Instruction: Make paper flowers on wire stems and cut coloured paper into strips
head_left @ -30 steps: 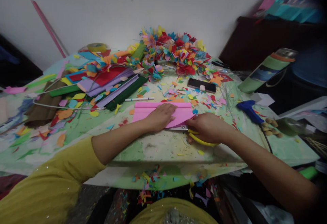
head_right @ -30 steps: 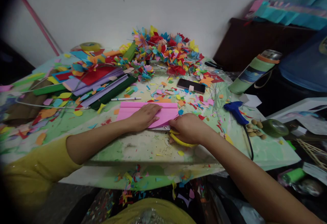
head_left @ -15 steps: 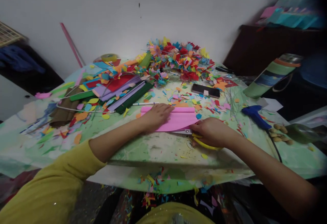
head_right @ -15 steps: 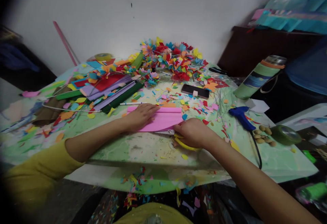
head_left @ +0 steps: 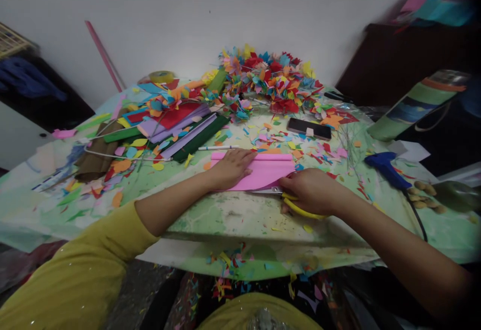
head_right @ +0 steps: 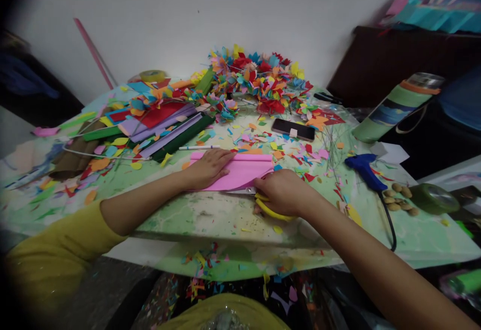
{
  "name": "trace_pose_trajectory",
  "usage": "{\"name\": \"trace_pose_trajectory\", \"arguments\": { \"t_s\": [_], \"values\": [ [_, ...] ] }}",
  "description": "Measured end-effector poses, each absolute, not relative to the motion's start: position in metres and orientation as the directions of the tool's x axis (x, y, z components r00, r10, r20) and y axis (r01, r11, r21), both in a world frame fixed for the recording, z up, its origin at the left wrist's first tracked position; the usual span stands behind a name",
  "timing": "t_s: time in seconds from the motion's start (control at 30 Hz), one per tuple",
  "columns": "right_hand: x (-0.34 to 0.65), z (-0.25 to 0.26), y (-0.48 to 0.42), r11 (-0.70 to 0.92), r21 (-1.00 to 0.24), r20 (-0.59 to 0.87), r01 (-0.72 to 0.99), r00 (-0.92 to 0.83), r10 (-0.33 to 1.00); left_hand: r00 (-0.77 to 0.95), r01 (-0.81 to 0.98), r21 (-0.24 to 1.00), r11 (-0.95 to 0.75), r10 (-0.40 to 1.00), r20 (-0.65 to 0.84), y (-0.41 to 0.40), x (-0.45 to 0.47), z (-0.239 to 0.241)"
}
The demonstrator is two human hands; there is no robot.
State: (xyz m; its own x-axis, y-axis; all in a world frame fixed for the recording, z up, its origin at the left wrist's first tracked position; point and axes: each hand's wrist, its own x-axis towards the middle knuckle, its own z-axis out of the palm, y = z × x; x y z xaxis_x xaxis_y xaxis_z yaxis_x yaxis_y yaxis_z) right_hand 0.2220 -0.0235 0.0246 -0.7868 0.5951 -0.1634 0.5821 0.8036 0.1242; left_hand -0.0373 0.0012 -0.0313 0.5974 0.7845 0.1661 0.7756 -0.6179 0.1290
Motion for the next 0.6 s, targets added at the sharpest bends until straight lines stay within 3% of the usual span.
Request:
{"name": "trace_pose_trajectory", "arguments": {
  "t_s": [0.6],
  "values": [
    [0.207,0.027,-0.024,0.83,0.119,-0.144,0.545,-0.817,0.558,0.591,0.79,0.094,-0.606,0.793,0.146,0.002,-0.037,-0.034]
  ]
}}
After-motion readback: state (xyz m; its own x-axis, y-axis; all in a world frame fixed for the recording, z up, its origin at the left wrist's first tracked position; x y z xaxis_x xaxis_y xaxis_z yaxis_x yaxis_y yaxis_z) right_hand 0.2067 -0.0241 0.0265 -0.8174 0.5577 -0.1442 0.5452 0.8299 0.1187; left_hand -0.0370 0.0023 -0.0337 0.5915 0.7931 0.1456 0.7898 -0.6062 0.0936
